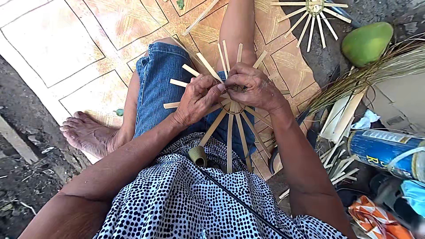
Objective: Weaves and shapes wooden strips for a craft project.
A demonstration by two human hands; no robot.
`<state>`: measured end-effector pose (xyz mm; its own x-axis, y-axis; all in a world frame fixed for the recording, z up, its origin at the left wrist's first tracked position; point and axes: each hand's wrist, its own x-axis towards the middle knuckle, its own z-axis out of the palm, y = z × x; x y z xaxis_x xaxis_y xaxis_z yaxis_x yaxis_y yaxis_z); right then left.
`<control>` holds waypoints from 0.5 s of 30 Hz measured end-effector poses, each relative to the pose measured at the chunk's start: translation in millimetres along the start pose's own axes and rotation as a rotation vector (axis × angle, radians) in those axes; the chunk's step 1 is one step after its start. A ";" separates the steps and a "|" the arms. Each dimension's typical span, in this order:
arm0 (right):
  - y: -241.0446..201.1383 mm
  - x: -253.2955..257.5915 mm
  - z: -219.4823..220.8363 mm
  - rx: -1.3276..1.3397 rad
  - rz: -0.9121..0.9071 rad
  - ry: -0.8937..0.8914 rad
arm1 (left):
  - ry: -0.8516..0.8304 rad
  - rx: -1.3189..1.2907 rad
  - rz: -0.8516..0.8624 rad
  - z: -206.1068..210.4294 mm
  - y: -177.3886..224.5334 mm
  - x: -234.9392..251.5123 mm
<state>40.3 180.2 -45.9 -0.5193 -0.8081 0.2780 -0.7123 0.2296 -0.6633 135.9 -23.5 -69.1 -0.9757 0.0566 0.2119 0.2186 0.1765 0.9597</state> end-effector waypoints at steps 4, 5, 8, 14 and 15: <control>-0.9 -1.9 1.2 -0.029 0.011 -0.026 | 0.011 -0.147 -0.117 -5.6 3.9 3.2; -0.6 -1.6 1.3 -0.031 0.015 -0.020 | 0.007 -0.162 -0.143 -7.8 5.5 6.5; 0.1 -0.1 3.9 -0.014 0.018 0.025 | -0.066 -0.115 -0.361 -17.9 14.9 17.2; 1.4 4.3 21.6 0.051 0.199 0.220 | 0.061 -0.338 -0.777 -17.0 24.1 43.9; 0.2 4.5 23.0 0.049 0.252 0.232 | 0.089 -0.379 -0.845 -18.1 26.1 48.8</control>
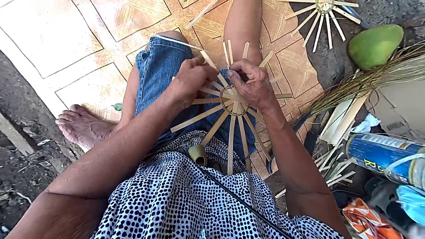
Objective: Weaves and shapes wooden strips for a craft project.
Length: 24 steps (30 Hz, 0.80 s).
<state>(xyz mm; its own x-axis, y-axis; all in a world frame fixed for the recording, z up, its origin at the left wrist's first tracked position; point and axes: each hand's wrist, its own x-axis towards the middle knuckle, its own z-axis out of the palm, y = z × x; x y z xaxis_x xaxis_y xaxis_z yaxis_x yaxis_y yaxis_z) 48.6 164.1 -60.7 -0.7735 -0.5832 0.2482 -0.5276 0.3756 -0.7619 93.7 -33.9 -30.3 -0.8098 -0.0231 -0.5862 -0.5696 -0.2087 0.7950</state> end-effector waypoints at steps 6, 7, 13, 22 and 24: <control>-9.3 6.6 8.1 -0.156 0.281 0.032 | 0.012 -0.100 -0.095 0.0 10.7 3.5; -11.8 9.0 9.3 -0.215 0.284 0.020 | 0.010 -0.102 -0.097 0.6 11.2 3.3; -14.3 20.9 6.1 -0.312 0.266 -0.272 | -0.059 -0.111 0.067 1.4 -5.5 3.6; -16.7 35.9 -16.9 -0.225 0.292 -0.571 | 0.177 0.628 0.789 -10.9 -61.0 -30.3; -13.8 37.0 -14.3 -0.211 0.290 -0.557 | 0.119 0.573 0.964 -9.9 -67.0 -25.5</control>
<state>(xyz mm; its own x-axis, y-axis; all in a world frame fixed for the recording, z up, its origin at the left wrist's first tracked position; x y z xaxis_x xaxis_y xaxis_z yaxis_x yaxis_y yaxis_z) 22.3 147.6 -32.5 -0.6270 -0.7013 -0.3392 -0.4267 0.6735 -0.6036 153.9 -29.0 -70.2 -0.9453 -0.0311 0.3246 0.2814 0.4252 0.8602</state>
